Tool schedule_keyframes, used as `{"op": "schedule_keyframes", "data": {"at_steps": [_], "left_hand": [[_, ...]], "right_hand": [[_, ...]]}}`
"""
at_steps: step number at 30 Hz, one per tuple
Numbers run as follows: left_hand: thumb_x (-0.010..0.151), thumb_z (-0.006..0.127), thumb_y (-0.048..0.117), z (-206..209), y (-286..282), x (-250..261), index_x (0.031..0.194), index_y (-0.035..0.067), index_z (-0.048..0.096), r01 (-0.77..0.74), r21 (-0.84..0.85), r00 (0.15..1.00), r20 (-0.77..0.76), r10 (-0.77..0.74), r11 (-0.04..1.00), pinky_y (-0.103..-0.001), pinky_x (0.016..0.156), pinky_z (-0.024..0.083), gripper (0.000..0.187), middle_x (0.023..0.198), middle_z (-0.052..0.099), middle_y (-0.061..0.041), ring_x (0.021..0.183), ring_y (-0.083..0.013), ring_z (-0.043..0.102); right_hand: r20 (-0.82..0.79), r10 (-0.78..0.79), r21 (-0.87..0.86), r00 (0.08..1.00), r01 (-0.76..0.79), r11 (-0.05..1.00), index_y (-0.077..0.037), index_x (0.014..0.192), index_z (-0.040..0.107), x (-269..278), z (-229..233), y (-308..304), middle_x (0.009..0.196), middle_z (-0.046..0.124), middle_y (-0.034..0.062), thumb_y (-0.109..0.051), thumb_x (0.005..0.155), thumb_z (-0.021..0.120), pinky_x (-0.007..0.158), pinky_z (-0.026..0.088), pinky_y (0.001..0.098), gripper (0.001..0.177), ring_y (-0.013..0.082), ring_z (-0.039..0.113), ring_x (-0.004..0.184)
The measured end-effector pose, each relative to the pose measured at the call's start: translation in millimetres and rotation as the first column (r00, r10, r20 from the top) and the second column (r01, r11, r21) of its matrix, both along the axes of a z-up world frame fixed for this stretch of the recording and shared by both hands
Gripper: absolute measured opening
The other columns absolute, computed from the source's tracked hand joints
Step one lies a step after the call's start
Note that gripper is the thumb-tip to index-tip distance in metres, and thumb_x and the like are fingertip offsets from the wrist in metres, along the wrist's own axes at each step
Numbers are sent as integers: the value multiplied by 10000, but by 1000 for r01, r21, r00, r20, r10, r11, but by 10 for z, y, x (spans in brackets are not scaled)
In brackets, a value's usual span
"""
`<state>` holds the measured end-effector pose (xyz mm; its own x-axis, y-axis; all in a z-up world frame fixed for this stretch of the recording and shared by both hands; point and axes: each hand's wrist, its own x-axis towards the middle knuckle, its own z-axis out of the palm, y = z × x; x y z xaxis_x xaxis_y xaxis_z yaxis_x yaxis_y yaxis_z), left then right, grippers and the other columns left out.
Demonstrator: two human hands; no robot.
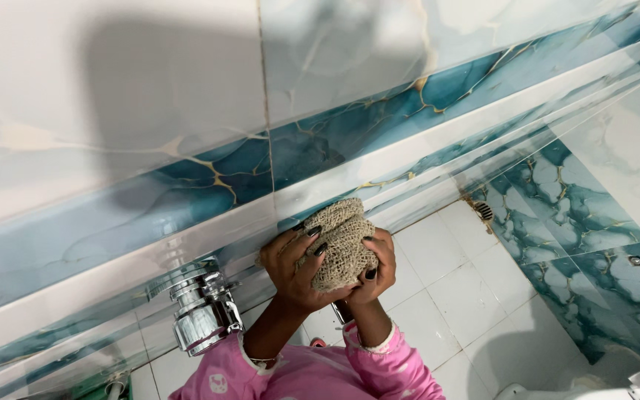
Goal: The person wipes the metal bathroom faucets and the surrounding patterned wall tiles with a textured cloth.
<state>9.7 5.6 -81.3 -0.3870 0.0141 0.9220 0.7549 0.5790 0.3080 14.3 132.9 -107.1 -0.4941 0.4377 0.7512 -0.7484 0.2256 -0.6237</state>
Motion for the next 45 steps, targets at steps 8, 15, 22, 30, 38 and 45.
{"op": "schedule_keyframes", "data": {"at_steps": [8,15,22,30,38,45], "left_hand": [[876,716,709,172,-38,-9,1266,197,556,-81,-25,997,0,81,996,-461,866,442,663,1180,628,-35,1084,-285,602],[882,748,624,359,-79,-3,1167,165,664,-8,-23,997,79,10,1000,-440,786,447,546,995,654,-33,894,-259,607],[866,647,593,530,-22,14,1098,144,714,-29,9,989,144,27,1000,-433,751,441,510,907,665,-30,832,-240,596],[797,777,410,692,8,98,1137,169,729,-48,-17,970,236,50,999,-418,832,457,420,1019,692,10,918,-231,627],[922,703,380,517,-46,307,1417,109,508,67,27,971,228,-71,997,-532,1090,396,597,1406,555,-127,1280,-342,544],[1038,511,555,251,-14,705,1529,107,407,127,11,970,206,-127,992,-732,1213,205,674,1617,299,-264,1505,-583,255]], "right_hand": [[-90,75,43,993,-71,997,42,1117,601,-128,101,124,906,617,206,-361,997,594,719,471,355,421,243,574,803],[65,-27,167,998,16,986,71,909,575,-50,416,202,752,551,179,-98,811,532,626,384,341,200,214,497,679],[210,48,105,977,-71,992,14,779,423,-31,704,230,693,453,85,-92,829,472,590,332,311,127,140,390,634],[295,213,-143,931,-177,974,-25,818,458,-24,547,305,767,468,15,-56,895,467,671,320,262,84,104,364,724],[287,168,-246,943,-97,964,15,1302,483,254,326,-37,1258,528,132,-241,1017,443,1079,416,341,386,196,513,1193],[76,117,-244,990,-95,965,-92,1547,228,433,247,-422,1584,403,223,-385,1085,549,1206,445,515,635,340,462,1454]]}}
